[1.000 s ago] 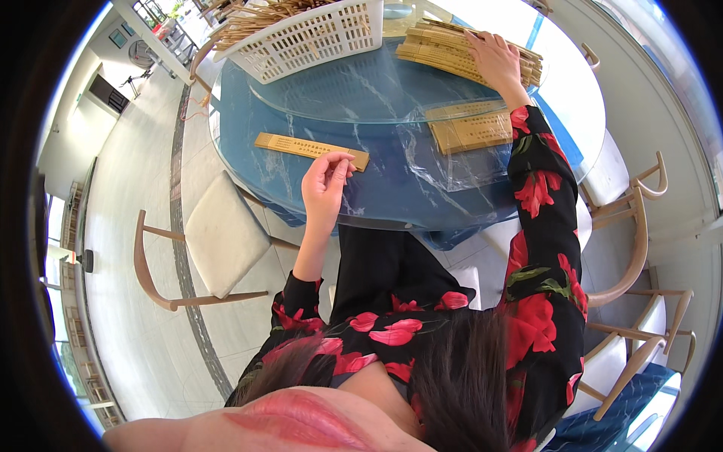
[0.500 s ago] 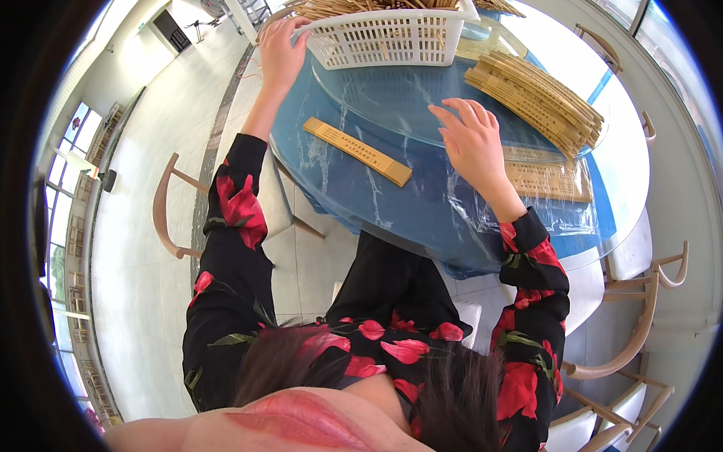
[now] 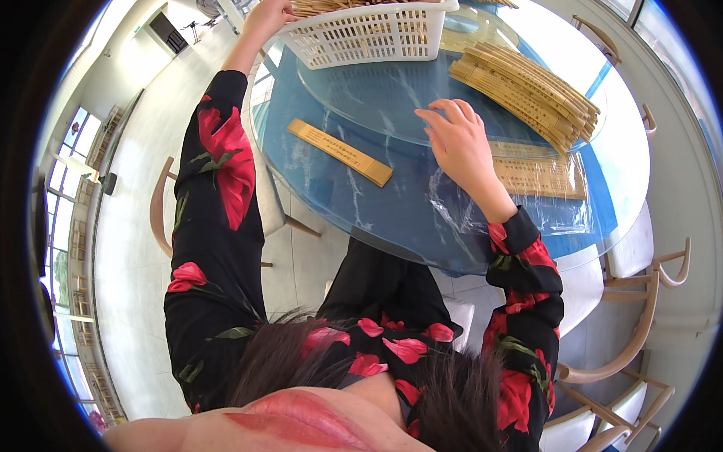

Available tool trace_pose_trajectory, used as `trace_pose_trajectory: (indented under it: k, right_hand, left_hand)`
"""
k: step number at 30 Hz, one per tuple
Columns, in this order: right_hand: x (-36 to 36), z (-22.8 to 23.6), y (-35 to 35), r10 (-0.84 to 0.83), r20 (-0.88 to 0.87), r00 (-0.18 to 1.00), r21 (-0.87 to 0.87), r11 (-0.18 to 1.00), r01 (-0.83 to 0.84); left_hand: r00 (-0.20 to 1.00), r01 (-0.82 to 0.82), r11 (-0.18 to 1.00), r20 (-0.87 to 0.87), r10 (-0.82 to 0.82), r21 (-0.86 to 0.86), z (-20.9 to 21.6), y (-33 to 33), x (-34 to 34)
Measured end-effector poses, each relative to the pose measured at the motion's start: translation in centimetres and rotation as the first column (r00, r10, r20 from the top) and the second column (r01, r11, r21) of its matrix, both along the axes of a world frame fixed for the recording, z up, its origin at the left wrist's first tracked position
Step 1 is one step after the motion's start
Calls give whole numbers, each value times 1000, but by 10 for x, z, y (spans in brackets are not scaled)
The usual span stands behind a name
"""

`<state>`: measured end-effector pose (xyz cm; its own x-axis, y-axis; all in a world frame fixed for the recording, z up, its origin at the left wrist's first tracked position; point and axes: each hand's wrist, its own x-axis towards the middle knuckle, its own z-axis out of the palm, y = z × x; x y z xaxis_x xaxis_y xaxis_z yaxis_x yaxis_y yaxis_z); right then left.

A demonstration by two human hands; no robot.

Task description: The person repeatedly picks up thin bamboo strips from a white basket and a stack on the table, aligns them with a flat bamboo piece, and secures them with a rubber band. The person handles the strips one at a time and places the finished bundles back on the table.

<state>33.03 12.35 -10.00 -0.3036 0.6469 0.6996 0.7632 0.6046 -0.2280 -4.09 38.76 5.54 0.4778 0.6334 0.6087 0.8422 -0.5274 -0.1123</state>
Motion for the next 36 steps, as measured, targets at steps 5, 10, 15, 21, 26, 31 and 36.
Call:
trace_pose_trajectory:
  k: [5,10,15,21,26,31,36]
  right_hand:
    - [14,-7,2,-56,19,998,-16,998,56]
    - [1,-5,5,10,-19,1000,-8,1000,-10]
    - [15,-12,8,-29,-15,999,-32,999,28]
    - [7,-4,-1,0,-18,1000,5,1000,0]
    - [-23,15,-21,10,-16,1000,225,974,-7]
    - [-61,43,-30,-175,293,940,566,824,-23]
    - [-41,23,-15,-173,518,838,329,944,-8]
  left_hand:
    - [993,21,1000,118,-21,-2,-17,10,29]
    - [825,-297,862,-344,449,412,-10,49,3]
    - [770,-248,822,-411,488,512,-19,54,31]
    - [820,-440,768,-139,555,466,47,-83,-15]
    - [832,-385,923,441,336,23,-12,-245,2]
    - [650,383,825,756,79,-415,-119,-276,52]
    - [529,715,455,836,145,-531,-146,-270,75]
